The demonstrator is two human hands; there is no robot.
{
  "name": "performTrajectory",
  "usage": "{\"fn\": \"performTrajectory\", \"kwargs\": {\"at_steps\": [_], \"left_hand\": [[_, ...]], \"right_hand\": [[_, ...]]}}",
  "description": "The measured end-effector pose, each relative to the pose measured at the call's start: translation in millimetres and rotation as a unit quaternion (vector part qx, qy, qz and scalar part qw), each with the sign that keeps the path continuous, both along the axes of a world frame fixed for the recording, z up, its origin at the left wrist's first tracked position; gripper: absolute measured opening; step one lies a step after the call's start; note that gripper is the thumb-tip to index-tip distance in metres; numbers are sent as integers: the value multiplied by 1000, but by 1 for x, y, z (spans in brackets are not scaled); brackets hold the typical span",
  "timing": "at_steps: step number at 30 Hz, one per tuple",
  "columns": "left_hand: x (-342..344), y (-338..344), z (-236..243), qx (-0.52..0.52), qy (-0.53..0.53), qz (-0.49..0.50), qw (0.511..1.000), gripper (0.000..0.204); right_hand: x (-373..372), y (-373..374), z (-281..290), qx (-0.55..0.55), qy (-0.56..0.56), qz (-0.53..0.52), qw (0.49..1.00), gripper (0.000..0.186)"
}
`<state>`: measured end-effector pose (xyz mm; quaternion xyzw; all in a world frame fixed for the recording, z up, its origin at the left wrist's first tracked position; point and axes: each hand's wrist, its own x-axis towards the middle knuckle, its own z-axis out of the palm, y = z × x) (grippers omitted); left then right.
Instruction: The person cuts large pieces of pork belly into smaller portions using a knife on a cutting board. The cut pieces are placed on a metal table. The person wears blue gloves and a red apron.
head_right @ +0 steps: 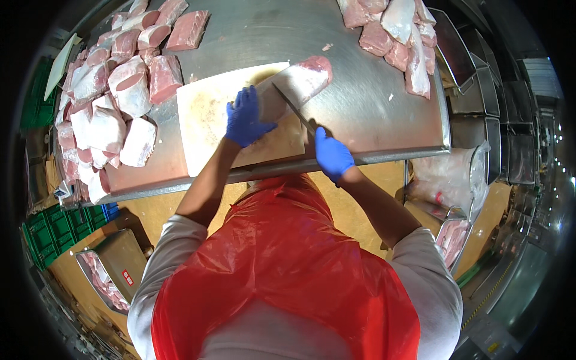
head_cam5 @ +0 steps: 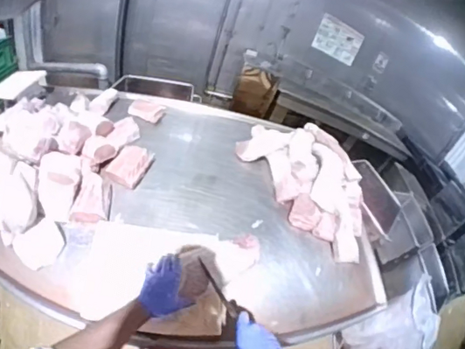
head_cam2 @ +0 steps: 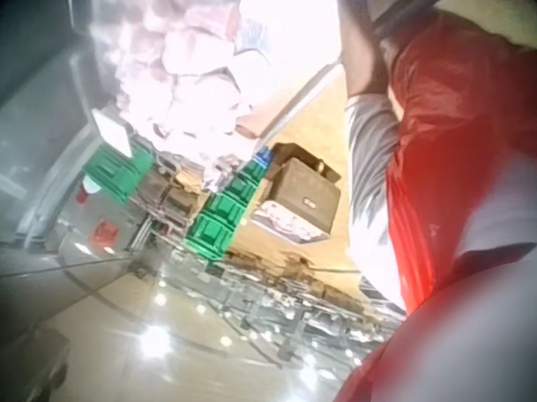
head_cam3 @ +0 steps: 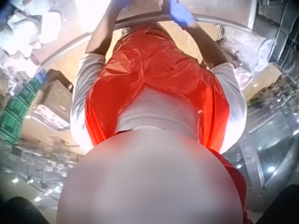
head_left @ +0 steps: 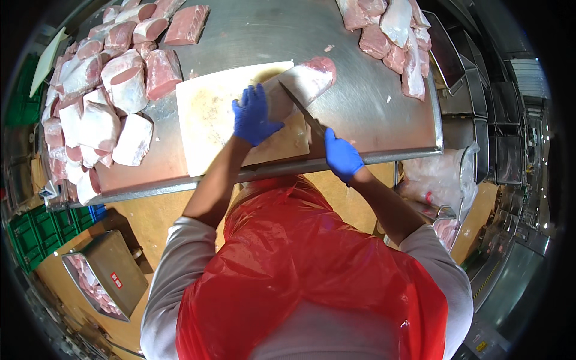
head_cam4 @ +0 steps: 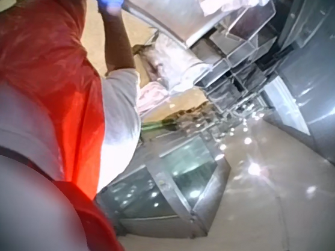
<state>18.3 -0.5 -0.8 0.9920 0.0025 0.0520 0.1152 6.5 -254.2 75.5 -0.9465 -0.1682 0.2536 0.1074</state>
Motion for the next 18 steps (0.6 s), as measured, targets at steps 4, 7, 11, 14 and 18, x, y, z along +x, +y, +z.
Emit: {"fn": "performTrajectory", "kwargs": {"at_steps": [4, 7, 11, 14, 18], "left_hand": [[27, -29, -1, 94, 91, 42, 990, 124], [37, -21, -18, 85, 75, 78, 991, 112], [39, -3, -6, 1, 4, 23, 1000, 85], [36, 16, -14, -66, 24, 5, 998, 81], [33, 30, 7, -142, 143, 59, 978, 94]], "right_hand": [[58, 22, -73, 256, -160, 81, 950, 23], [106, 96, -44, 32, -17, 39, 999, 33], [76, 28, -137, 178, -287, 234, 912, 34], [13, -32, -140, 215, -185, 169, 944, 35], [-47, -73, -70, 58, 26, 45, 997, 25]]}}
